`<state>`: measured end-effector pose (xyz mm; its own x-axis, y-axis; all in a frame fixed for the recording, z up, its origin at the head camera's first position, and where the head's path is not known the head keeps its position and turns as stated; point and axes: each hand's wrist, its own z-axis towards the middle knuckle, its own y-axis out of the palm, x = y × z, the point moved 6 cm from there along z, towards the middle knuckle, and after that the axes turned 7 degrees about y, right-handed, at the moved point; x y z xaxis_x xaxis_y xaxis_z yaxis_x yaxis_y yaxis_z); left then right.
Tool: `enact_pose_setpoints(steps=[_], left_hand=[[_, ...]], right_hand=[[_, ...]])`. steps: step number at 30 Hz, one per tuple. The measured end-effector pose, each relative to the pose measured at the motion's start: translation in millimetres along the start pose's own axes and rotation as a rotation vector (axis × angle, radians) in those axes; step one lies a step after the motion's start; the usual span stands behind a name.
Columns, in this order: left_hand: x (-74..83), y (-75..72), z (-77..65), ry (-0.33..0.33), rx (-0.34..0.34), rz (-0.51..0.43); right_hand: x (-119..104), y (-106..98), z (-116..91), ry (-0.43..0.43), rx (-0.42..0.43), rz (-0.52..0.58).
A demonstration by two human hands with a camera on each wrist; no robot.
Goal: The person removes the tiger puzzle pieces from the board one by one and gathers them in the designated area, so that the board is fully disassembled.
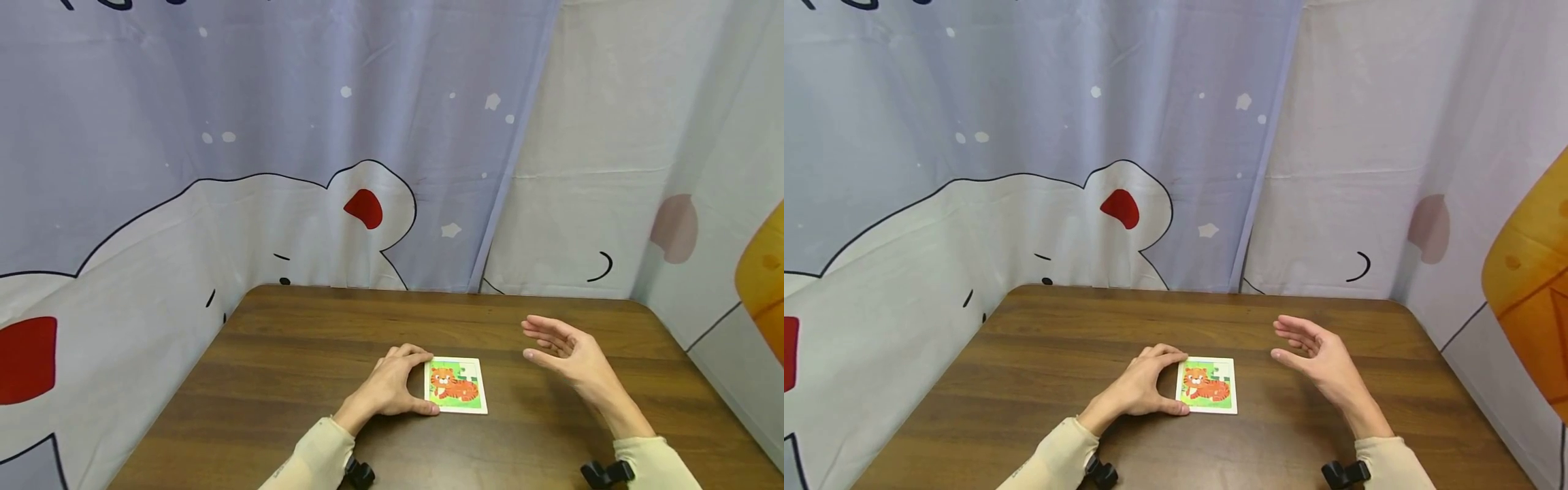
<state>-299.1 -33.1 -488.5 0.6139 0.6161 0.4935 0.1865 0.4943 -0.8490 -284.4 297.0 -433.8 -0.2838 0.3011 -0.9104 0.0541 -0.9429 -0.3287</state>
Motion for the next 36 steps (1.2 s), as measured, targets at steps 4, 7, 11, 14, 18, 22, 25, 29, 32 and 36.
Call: enact_pose_setpoints(steps=[4,7,11,14,18,22,25,29,32,36], left_hand=[[0.3,0.0,0.0,0.001,0.007,0.003],[0.6,0.3,-0.3,-0.001,0.006,0.003],[0.7,0.7,-0.7,-0.004,0.003,0.001],[0.6,0.8,-0.9,-0.005,0.002,0.003],[0.8,0.2,-0.6,-0.004,0.003,0.005],[0.9,-0.6,-0.4,0.000,0.009,0.006],[1.2,-0.6,-0.6,0.003,0.009,0.006],[1.3,-0.4,-0.8,-0.001,0.006,0.008],[1.0,-0.5,-0.8,-0.003,0.005,0.009],[0.4,-0.5,-0.7,-0.001,0.007,0.007]], right_hand=[[4,10,2,0.001,-0.022,-0.002],[7,17,1,0.007,-0.037,-0.010],[11,26,1,0.015,-0.048,-0.019],[14,32,1,0.024,-0.059,-0.019],[17,40,1,0.037,-0.087,-0.013],[21,48,1,0.044,-0.120,-0.014],[24,54,1,0.054,-0.133,-0.023],[28,62,0,0.069,-0.152,-0.022],[29,69,-1,0.075,-0.177,0.002],[29,75,-1,0.079,-0.200,0.036]])
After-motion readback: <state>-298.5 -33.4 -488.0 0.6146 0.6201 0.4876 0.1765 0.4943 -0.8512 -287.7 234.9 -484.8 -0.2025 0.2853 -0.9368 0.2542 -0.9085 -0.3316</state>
